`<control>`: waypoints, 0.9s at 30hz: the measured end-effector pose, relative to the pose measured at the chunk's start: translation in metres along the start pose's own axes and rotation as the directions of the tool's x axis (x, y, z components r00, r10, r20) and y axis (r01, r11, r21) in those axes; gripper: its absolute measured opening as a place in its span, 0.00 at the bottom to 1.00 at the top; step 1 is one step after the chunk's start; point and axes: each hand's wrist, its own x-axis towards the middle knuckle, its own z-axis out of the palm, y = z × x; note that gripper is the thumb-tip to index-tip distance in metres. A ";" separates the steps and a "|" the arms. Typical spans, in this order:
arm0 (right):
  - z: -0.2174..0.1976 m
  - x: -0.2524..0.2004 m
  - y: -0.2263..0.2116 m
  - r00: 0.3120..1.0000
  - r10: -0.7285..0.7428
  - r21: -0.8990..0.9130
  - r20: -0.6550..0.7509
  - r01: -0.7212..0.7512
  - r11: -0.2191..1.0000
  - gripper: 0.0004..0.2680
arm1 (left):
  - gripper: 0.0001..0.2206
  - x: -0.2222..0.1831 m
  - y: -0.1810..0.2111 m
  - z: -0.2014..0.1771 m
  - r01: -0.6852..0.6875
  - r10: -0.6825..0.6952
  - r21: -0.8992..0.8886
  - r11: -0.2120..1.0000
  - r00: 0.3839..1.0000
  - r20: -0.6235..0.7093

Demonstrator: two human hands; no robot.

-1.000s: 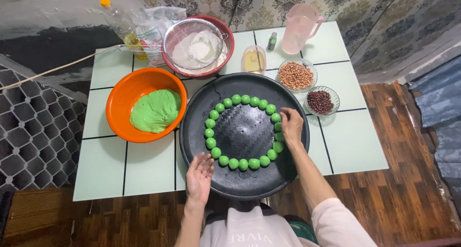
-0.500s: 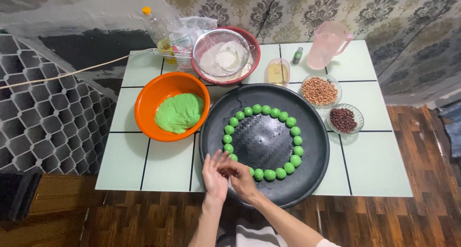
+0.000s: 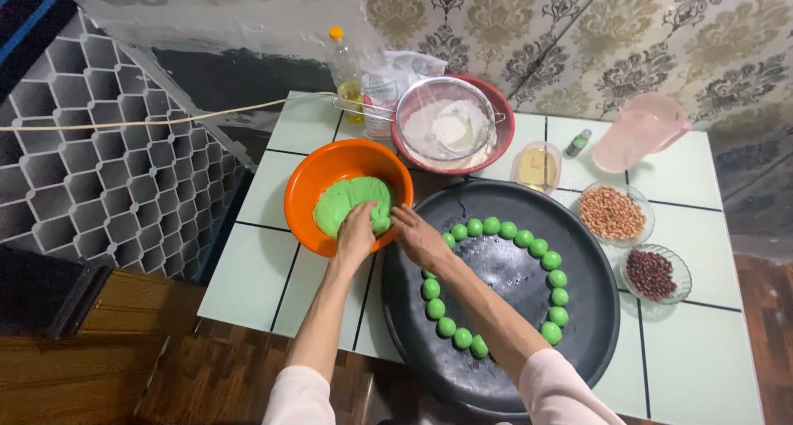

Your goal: Shaping small pieces of green dough into uniform balls and arranging them in a circular pattern on a tray.

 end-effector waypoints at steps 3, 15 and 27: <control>0.035 0.019 0.037 0.956 -0.190 -0.021 0.223 0.200 0.980 0.14 | 0.33 0.048 -0.066 0.043 -0.346 0.152 0.533 0.772 0.915 0.374; 0.046 0.020 0.061 0.951 -0.164 0.086 0.263 0.147 0.985 0.10 | 0.26 0.057 -0.074 0.069 -0.703 0.107 0.653 0.281 0.699 0.707; 0.031 0.028 0.050 0.929 -0.132 -0.004 0.345 0.142 0.990 0.10 | 0.28 0.049 -0.048 -0.001 -0.423 0.064 0.565 0.708 0.836 0.545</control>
